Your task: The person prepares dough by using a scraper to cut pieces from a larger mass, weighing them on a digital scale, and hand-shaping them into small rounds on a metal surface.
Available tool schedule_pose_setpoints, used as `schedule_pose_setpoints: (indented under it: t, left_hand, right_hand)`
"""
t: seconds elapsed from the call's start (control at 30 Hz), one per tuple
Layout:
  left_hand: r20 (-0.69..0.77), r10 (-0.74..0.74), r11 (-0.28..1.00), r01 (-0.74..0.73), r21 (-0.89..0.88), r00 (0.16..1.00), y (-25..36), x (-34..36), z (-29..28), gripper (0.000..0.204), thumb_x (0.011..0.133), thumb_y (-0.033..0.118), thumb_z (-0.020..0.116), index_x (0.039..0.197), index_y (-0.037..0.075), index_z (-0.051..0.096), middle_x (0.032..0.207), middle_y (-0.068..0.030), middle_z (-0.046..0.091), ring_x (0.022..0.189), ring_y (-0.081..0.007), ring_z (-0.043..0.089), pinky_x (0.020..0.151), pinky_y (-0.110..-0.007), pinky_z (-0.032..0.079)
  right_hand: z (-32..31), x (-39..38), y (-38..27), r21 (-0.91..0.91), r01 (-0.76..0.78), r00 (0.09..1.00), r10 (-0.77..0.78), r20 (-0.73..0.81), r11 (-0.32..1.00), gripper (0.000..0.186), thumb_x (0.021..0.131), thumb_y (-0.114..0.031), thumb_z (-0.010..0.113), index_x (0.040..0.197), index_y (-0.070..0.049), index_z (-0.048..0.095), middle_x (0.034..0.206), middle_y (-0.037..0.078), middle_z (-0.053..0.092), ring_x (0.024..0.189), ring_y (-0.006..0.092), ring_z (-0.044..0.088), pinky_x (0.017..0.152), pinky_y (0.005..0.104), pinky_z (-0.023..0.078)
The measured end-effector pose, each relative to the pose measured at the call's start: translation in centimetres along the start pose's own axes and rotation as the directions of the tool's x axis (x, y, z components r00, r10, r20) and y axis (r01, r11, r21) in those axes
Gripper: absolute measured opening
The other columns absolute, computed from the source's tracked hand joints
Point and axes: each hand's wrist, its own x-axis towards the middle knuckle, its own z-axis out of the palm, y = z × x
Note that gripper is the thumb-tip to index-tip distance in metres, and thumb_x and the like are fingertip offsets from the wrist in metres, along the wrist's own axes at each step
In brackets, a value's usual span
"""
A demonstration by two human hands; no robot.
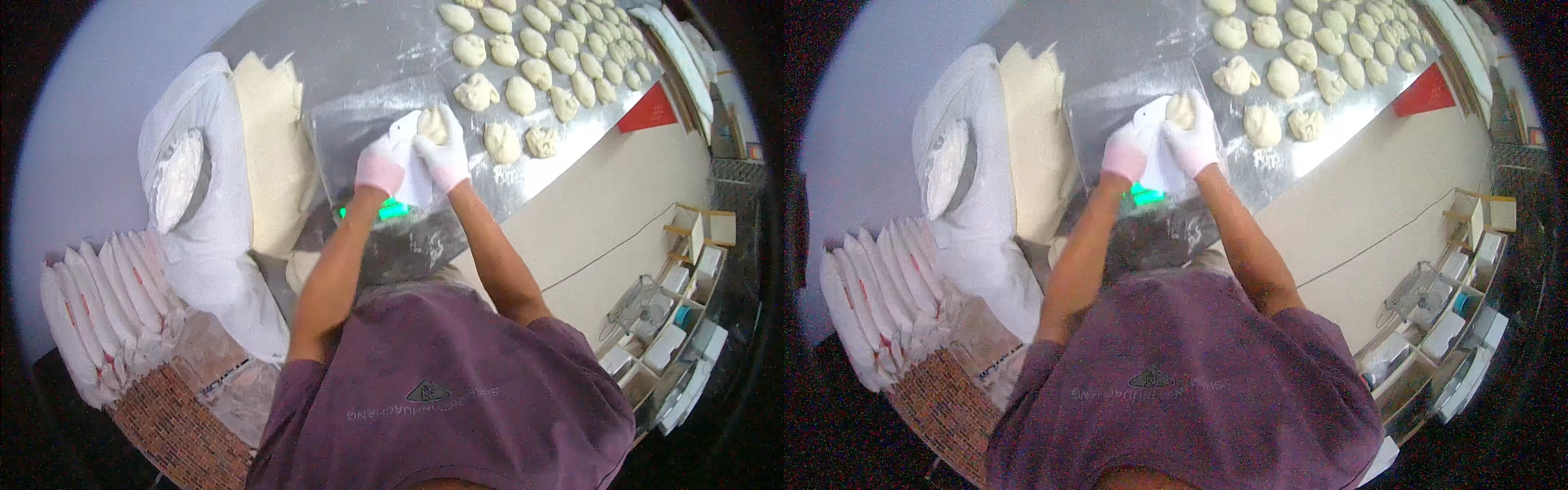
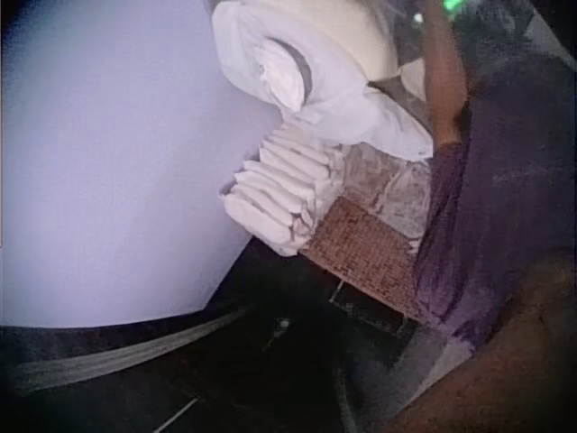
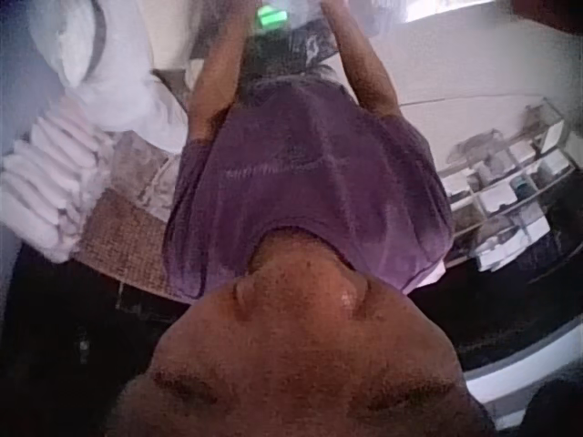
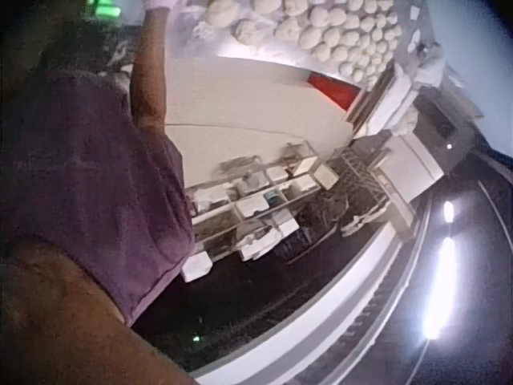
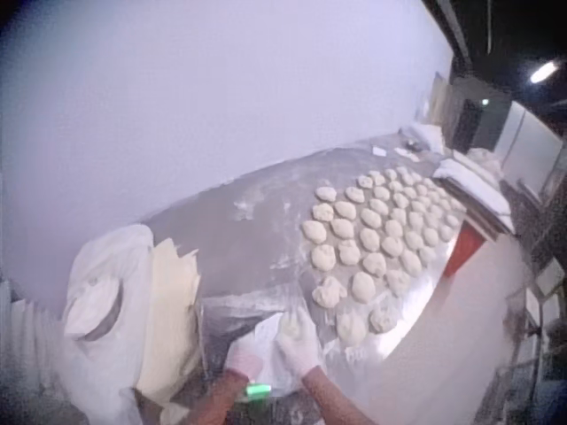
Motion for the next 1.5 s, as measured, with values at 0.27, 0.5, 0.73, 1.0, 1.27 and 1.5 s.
schedule_pose_setpoints:
  t: [0.27, 0.5, 0.73, 1.0, 1.27, 1.5]
  left_hand:
    - [-0.293, -0.399, 0.840, 0.218, -0.497, 0.869, 0.5, -0.4, -8.5, 0.026, 0.086, 0.017, 0.051, 0.098, -0.005, 0.057, 0.083, -0.0142, 0.060, 0.074, -0.0242, 0.057, 0.069, -0.033, 0.045]
    - [-0.481, -0.597, 0.742, 0.213, -0.636, 0.642, -2.4, -6.1, -13.6, 0.030, 0.088, 0.018, 0.052, 0.104, -0.007, 0.057, 0.094, -0.0094, 0.061, 0.088, -0.0155, 0.055, 0.079, -0.029, 0.042]
    - [-0.659, -0.508, 0.733, 0.680, 0.008, 0.555, -3.8, -7.1, -27.2, 0.040, 0.090, 0.028, 0.048, 0.114, -0.003, 0.055, 0.113, -0.0193, 0.057, 0.106, -0.0295, 0.053, 0.092, -0.035, 0.038]
    - [-0.187, -0.627, 0.546, 0.597, 0.588, 0.756, -19.1, -2.5, -27.8, 0.042, 0.089, 0.038, 0.039, 0.119, 0.013, 0.056, 0.119, -0.0174, 0.054, 0.110, -0.0335, 0.051, 0.094, -0.039, 0.038]
    - [-0.204, -0.610, 0.500, 0.572, 0.651, 0.766, -15.0, -2.9, -31.0, 0.037, 0.088, 0.033, 0.045, 0.107, 0.007, 0.062, 0.109, -0.0197, 0.058, 0.102, -0.0371, 0.054, 0.087, -0.042, 0.042]
    - [-0.329, -0.193, 0.760, 0.353, 0.545, 0.924, -6.4, -13.0, -26.9, 0.023, 0.085, 0.024, 0.050, 0.098, 0.011, 0.063, 0.097, -0.0183, 0.060, 0.091, -0.0381, 0.055, 0.079, -0.043, 0.044]
  right_hand:
    - [-2.6, 11.3, 0.2, 0.886, -0.179, 0.970, 0.225, 0.088, 0.429, 0.039, 0.081, -0.013, 0.054, 0.116, 0.003, 0.049, 0.109, 0.013, 0.057, 0.098, 0.0227, 0.056, 0.086, 0.0317, 0.045]
    - [-1.9, 27.9, 2.2, 0.208, 0.108, 0.989, -0.084, -0.122, 0.972, 0.050, 0.077, -0.021, 0.061, 0.120, 0.003, 0.049, 0.114, 0.017, 0.055, 0.105, 0.0249, 0.053, 0.092, 0.0320, 0.040]
    - [1.3, 22.8, 8.6, 0.157, 0.101, 0.952, -0.141, 0.271, 0.982, 0.062, 0.083, -0.021, 0.061, 0.131, 0.007, 0.034, 0.130, 0.020, 0.043, 0.120, 0.0251, 0.041, 0.100, 0.0323, 0.034]
    - [4.3, 12.5, 6.7, 0.301, -0.051, 0.946, -0.051, 0.321, 0.952, 0.053, 0.082, -0.013, 0.056, 0.129, 0.003, 0.039, 0.129, 0.018, 0.044, 0.122, 0.0242, 0.041, 0.100, 0.0325, 0.034]
    - [0.3, 7.5, 4.0, 0.276, -0.086, 0.937, -0.016, 0.348, 0.957, 0.047, 0.084, -0.009, 0.055, 0.127, 0.004, 0.041, 0.126, 0.016, 0.048, 0.118, 0.0225, 0.045, 0.100, 0.0311, 0.034]
    - [1.2, 0.3, -3.7, 0.272, -0.252, 0.722, -0.007, 0.692, 0.929, 0.035, 0.087, -0.006, 0.049, 0.121, 0.002, 0.049, 0.119, 0.012, 0.055, 0.111, 0.0192, 0.050, 0.095, 0.0309, 0.039]
